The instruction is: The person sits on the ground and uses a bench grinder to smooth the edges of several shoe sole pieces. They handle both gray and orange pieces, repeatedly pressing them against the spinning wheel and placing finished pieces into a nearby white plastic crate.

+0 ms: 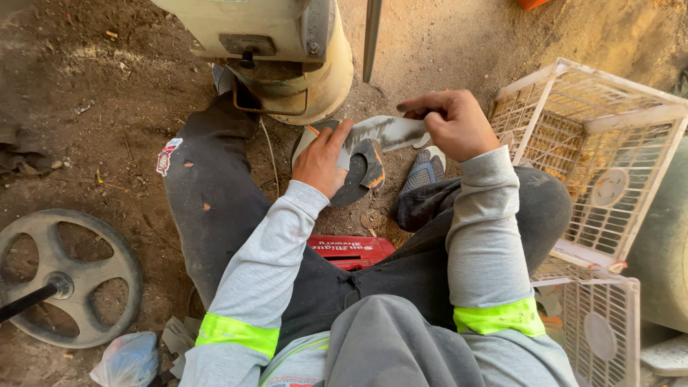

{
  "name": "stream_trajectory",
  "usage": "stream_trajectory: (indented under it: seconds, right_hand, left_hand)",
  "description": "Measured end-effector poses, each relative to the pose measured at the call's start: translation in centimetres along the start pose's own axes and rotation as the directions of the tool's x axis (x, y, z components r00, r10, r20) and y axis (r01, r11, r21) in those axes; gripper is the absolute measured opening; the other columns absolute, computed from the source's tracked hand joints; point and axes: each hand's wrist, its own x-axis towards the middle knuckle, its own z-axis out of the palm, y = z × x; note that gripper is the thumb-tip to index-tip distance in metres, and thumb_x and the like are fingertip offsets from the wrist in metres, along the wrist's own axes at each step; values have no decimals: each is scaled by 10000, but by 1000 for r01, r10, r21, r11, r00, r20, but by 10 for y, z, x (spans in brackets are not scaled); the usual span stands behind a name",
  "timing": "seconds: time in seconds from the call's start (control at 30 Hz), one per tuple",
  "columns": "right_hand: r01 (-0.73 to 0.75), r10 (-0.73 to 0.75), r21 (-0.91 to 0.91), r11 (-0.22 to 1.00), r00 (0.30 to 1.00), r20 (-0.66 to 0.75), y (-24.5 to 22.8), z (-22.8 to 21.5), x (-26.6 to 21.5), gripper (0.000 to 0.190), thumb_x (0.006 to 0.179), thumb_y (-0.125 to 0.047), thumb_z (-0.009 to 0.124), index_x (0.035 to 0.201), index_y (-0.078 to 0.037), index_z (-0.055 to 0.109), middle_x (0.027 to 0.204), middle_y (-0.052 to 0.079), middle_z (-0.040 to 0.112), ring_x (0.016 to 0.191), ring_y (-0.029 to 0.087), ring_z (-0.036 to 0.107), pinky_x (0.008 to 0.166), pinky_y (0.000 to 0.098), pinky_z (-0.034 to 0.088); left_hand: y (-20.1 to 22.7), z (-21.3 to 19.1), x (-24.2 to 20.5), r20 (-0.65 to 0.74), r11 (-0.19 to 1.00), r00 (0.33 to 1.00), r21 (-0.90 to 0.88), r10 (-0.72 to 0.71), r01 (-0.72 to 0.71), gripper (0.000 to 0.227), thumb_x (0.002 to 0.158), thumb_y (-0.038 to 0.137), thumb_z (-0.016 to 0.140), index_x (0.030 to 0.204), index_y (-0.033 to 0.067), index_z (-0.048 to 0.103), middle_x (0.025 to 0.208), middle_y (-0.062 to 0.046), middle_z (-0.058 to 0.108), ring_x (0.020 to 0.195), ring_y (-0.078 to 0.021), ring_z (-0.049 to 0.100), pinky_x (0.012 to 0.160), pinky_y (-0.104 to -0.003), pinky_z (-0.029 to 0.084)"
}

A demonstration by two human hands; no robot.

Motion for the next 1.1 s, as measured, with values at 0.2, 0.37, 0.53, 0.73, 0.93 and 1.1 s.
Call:
stream_trajectory:
  seconds: [0.2,0.37,0.53,0.73,0.93,1.1]
  right_hand:
    - [90,-58,-227,970,988,141,5,25,11,372,877,-63,616,1232,-15,718,1071,183,763,873,238,748,816,358,587]
    - [-67,155,-345,936,960,234,13,32,14,326,893,-193,713,1174,-36,765,947,181,798,784,247,751,767,387,596]
    - [-180,170,-164,970,983,-74,21,21,15,303,865,-137,778,1112,33,731,932,149,764,809,214,750,729,365,603]
    - [-189,229,235,953,961,-154,29,42,22,361,846,-29,750,1167,55,608,1003,145,740,850,186,764,700,331,677]
    - [-118,172,415,902,981,-94,17,47,29,253,987,-118,624,1195,24,600,1038,136,718,910,196,741,779,345,676]
    - [164,-168,-37,986,961,-221,1,44,47,371,1015,-124,530,1351,-14,642,1313,145,643,1116,285,673,961,382,519]
  left_hand:
    - [1,11,2,209,990,978,142,-19,-11,814,787,-75,702,1477,279,453,1140,-120,603,982,-372,677,812,-481,568]
    - [-2,19,11,92,997,992,-1,-82,83,928,790,6,738,1584,205,299,1221,-144,609,1062,-328,671,903,-441,559]
    - [4,23,8,-23,962,993,-254,-114,105,909,804,192,814,1555,24,328,1344,-243,594,1045,-333,694,891,-418,568]
    - [31,50,3,126,838,978,-505,-169,209,918,782,397,876,1473,-1,422,1151,-203,703,818,-268,784,734,-359,602]
    - [18,55,19,86,747,975,-631,-203,211,617,884,294,817,1359,-16,576,890,-96,713,689,-179,713,623,-326,555]
    - [9,36,36,264,305,960,-910,-94,280,468,951,170,726,1357,-16,582,764,0,607,576,-90,550,533,-265,484]
